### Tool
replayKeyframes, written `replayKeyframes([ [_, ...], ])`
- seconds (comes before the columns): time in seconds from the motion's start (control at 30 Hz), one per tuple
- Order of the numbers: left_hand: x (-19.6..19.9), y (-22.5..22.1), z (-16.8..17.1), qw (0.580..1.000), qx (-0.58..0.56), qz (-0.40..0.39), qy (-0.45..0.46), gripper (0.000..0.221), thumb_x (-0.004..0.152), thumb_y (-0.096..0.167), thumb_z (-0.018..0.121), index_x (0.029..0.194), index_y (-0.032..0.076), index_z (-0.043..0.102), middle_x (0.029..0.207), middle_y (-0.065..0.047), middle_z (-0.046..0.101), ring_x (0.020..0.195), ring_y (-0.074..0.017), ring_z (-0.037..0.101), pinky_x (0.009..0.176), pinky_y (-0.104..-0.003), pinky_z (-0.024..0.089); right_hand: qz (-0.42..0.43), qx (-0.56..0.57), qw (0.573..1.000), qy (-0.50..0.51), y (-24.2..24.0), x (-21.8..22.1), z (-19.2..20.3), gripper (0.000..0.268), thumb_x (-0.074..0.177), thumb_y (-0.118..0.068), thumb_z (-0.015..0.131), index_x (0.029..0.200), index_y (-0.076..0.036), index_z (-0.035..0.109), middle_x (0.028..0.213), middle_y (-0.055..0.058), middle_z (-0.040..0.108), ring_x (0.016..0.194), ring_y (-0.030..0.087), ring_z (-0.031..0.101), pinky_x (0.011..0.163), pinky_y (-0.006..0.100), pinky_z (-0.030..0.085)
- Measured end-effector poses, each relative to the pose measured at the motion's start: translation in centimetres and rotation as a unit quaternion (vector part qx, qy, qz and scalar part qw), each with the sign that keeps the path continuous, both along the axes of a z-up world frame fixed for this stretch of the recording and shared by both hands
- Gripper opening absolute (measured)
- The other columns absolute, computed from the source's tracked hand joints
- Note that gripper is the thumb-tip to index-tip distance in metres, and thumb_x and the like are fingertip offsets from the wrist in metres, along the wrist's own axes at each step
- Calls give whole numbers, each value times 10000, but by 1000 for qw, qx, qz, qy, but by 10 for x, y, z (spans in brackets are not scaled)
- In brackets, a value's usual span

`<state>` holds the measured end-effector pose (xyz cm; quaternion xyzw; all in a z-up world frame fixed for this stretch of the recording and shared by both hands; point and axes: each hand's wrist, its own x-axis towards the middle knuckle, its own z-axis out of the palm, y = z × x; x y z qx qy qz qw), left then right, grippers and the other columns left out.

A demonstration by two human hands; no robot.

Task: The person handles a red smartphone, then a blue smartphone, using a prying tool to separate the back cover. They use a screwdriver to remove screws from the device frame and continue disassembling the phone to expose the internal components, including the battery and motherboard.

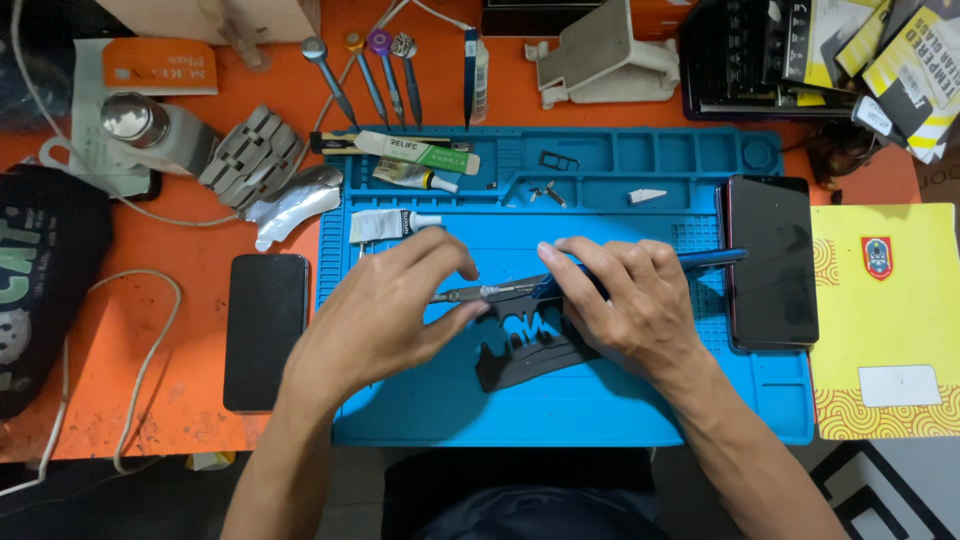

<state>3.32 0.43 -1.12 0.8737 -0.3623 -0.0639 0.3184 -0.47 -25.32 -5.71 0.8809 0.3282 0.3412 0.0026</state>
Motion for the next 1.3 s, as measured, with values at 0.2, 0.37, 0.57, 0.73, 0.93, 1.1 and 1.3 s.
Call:
replayKeyframes([
  [0.2,12,3,-13,999,-31,-41,4,198,935,220,705,873,88,570,875,-67,628,666,-245,606,518,-385,444,0,-6,1000,-5,-1,3,1,254,997,-125,586,1238,-88,659,1171,75,694,836,197,600,770,344,407],
  [0.37,13,-4,-11,999,-39,-5,-8,151,921,150,674,804,66,716,823,-130,728,735,-274,736,600,-341,613,11,13,999,-30,-2,9,-8,402,861,-154,656,1260,-114,671,1154,88,679,826,207,586,742,328,437],
  [0.57,11,3,-17,994,-108,-16,-12,194,783,46,784,841,77,602,902,-114,683,781,-312,715,590,-385,603,16,14,999,-33,-1,10,-6,426,822,-143,652,1246,-103,674,1169,92,680,823,206,590,725,324,423],
  [0.73,17,0,-23,996,-91,-10,4,208,941,128,659,743,68,646,791,-104,697,691,-271,711,552,-326,584,24,27,998,-48,3,13,-6,409,840,-139,618,1241,-82,671,1171,108,681,815,218,590,719,328,408],
  [0.93,18,-1,-10,994,-107,-12,35,95,802,82,781,839,52,698,879,-147,718,630,-267,683,544,-341,576,15,30,999,-40,3,10,-9,456,825,-120,618,1277,-80,658,1192,121,673,866,239,606,749,353,401],
  [1.1,14,-1,-19,994,-108,-6,35,130,880,84,704,771,64,636,819,-111,692,599,-262,691,479,-314,553,13,39,999,-30,2,10,-13,462,834,-120,615,1292,-80,652,1212,128,671,914,260,624,790,376,417],
  [1.3,11,0,-14,996,-90,-8,-9,96,888,112,709,843,36,673,909,-154,709,731,-326,723,560,-364,605,2,34,999,-8,4,8,-10,454,837,-113,638,1289,-82,657,1231,146,665,1008,301,631,856,413,445],
])
